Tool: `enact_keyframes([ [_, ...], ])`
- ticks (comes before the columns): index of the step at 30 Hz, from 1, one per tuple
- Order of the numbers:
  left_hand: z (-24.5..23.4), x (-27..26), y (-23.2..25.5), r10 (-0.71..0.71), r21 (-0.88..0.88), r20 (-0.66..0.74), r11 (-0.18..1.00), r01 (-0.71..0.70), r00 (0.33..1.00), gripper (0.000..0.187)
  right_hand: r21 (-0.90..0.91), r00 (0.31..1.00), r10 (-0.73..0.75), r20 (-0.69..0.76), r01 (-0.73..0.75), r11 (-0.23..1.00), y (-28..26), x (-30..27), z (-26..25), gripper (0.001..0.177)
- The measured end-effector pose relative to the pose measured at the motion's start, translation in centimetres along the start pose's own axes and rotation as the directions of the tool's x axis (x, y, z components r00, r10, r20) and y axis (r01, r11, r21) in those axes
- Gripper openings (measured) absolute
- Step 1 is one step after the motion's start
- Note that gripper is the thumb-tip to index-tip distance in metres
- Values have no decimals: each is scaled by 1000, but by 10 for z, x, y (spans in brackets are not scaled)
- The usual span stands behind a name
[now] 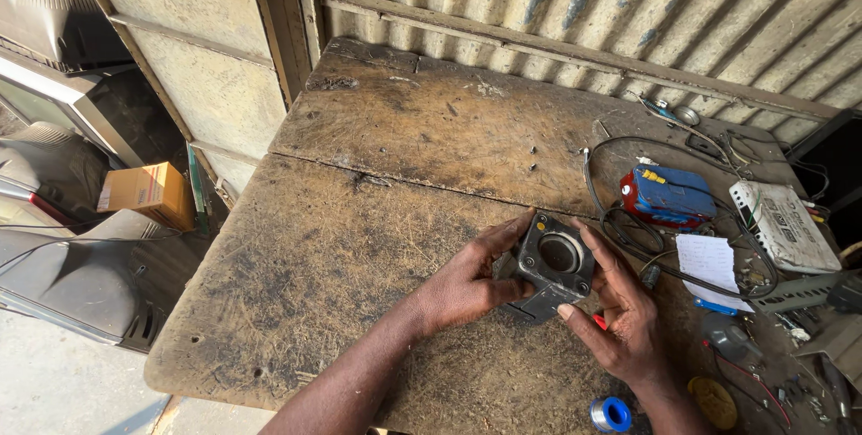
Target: The person uses a red screwdriver to remove screws from a black electronic device, then places a circular metal ring into the device's central opening. The person continues to adjust the ring and reinserts screws. Finally, the person opens a drawer and retrieves a small component.
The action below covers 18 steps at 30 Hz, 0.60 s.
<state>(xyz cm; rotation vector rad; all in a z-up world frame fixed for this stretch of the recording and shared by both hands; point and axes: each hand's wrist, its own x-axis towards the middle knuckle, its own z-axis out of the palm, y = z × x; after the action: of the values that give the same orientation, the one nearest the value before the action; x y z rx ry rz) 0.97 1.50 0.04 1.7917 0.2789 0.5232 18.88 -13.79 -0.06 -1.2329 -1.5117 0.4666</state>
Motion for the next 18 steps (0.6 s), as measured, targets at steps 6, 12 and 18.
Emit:
enact_keyframes([
  [6, 2, 0, -8, 102, 74, -7, 992, -102, 995, 95, 0, 1000, 4, -10, -4, 1000, 6, -4, -4, 85],
  [12, 1, -1, 1, 19, 84, 19, 996, -20, 1000, 96, -48, 1000, 20, -6, -20, 999, 8, -6, -8, 81],
  [18, 0, -3, 7, -28, 146, 19, 989, 25, 999, 96, -59, 1000, 16, -20, -17, 998, 6, -7, -7, 80],
])
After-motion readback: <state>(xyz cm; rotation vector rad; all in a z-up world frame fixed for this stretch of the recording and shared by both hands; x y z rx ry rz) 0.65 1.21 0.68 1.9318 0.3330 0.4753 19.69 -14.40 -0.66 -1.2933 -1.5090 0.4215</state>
